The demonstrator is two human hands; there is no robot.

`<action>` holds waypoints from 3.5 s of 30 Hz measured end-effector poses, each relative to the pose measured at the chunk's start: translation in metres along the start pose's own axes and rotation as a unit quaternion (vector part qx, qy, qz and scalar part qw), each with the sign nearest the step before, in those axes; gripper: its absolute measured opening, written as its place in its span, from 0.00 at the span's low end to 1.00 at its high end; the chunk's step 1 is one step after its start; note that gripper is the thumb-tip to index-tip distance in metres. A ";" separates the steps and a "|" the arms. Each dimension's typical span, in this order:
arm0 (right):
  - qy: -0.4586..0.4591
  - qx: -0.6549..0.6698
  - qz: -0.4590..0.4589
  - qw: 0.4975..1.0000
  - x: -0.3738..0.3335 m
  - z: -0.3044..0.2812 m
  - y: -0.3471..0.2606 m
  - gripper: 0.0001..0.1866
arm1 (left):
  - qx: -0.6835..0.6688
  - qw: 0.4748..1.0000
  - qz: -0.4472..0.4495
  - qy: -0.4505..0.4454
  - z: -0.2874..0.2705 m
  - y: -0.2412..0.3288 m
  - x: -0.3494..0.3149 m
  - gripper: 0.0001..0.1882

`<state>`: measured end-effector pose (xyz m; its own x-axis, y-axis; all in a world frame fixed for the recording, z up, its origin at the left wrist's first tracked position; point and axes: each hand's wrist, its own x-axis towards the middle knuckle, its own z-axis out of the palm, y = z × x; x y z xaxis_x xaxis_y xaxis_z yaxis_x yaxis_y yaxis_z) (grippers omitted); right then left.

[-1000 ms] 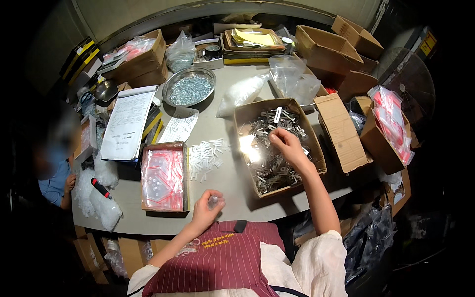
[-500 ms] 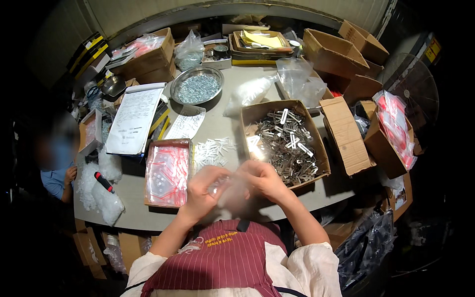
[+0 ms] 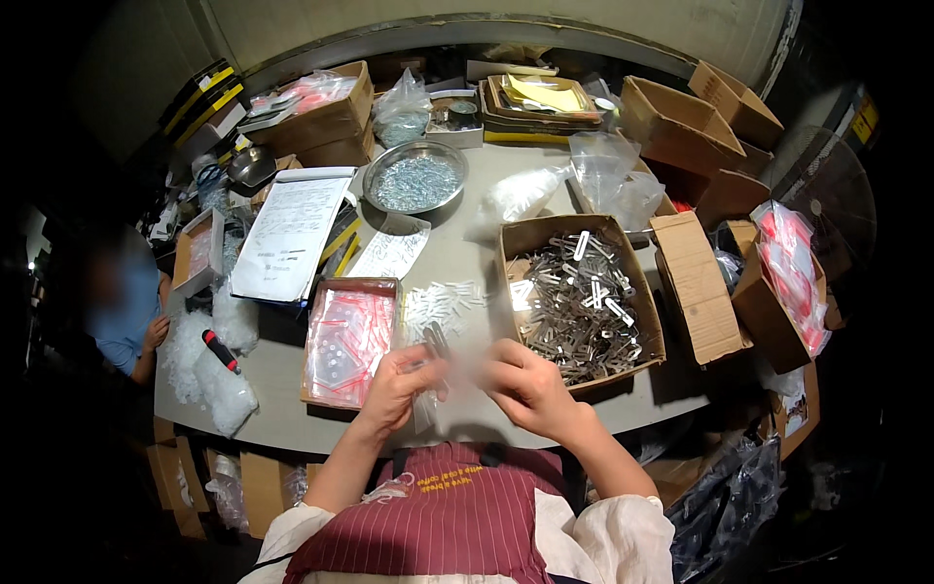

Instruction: The person repeatedly picks small metal hardware pieces from a cardboard box, attaches a white plastic sleeve to each piece, and places the assembled item into a pink box. A coworker is visible across the table handling bubble wrap.

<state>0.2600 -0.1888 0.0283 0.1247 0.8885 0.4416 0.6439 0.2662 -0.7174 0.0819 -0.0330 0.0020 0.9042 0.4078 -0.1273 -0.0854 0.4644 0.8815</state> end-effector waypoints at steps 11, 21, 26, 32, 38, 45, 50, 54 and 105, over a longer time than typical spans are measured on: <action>0.138 0.081 0.144 0.977 0.009 0.002 -0.015 0.03 | 0.342 0.919 0.174 0.087 0.005 -0.019 0.003 0.30; -0.017 0.057 0.051 0.997 0.008 0.047 -0.003 0.10 | 0.371 0.903 0.186 0.108 0.008 -0.038 0.004 0.33; -0.256 0.078 0.103 0.958 0.014 0.019 -0.006 0.16 | 0.334 0.924 0.184 0.027 0.018 -0.018 -0.005 0.35; -0.046 0.046 0.081 0.995 0.023 -0.013 -0.008 0.11 | 0.271 0.950 0.156 0.008 0.013 -0.018 -0.006 0.33; -0.126 -0.062 -0.101 0.985 0.032 -0.004 -0.013 0.16 | 0.315 0.934 0.164 -0.039 0.015 -0.013 -0.008 0.35; -0.087 -0.099 -0.102 0.986 0.036 -0.010 0.000 0.18 | 0.323 0.932 0.163 0.009 -0.001 -0.025 -0.011 0.35; -0.117 -0.174 -0.123 0.970 0.041 -0.012 -0.019 0.21 | 0.407 0.894 0.177 0.062 -0.011 -0.011 -0.016 0.35; -0.108 -0.059 0.003 0.992 0.036 -0.005 -0.007 0.22 | 0.365 0.910 0.193 0.048 -0.014 0.003 -0.015 0.27; -0.085 0.034 0.157 0.983 0.146 0.218 0.092 0.14 | 0.286 0.799 0.121 0.515 -0.189 -0.073 -0.268 0.09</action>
<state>0.1727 0.0473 -0.0909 0.1773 0.9790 0.1003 0.5405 -0.0117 -0.8412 -0.2338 -0.0275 -0.1139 0.0409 0.9987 0.0316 0.2652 -0.0413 0.9633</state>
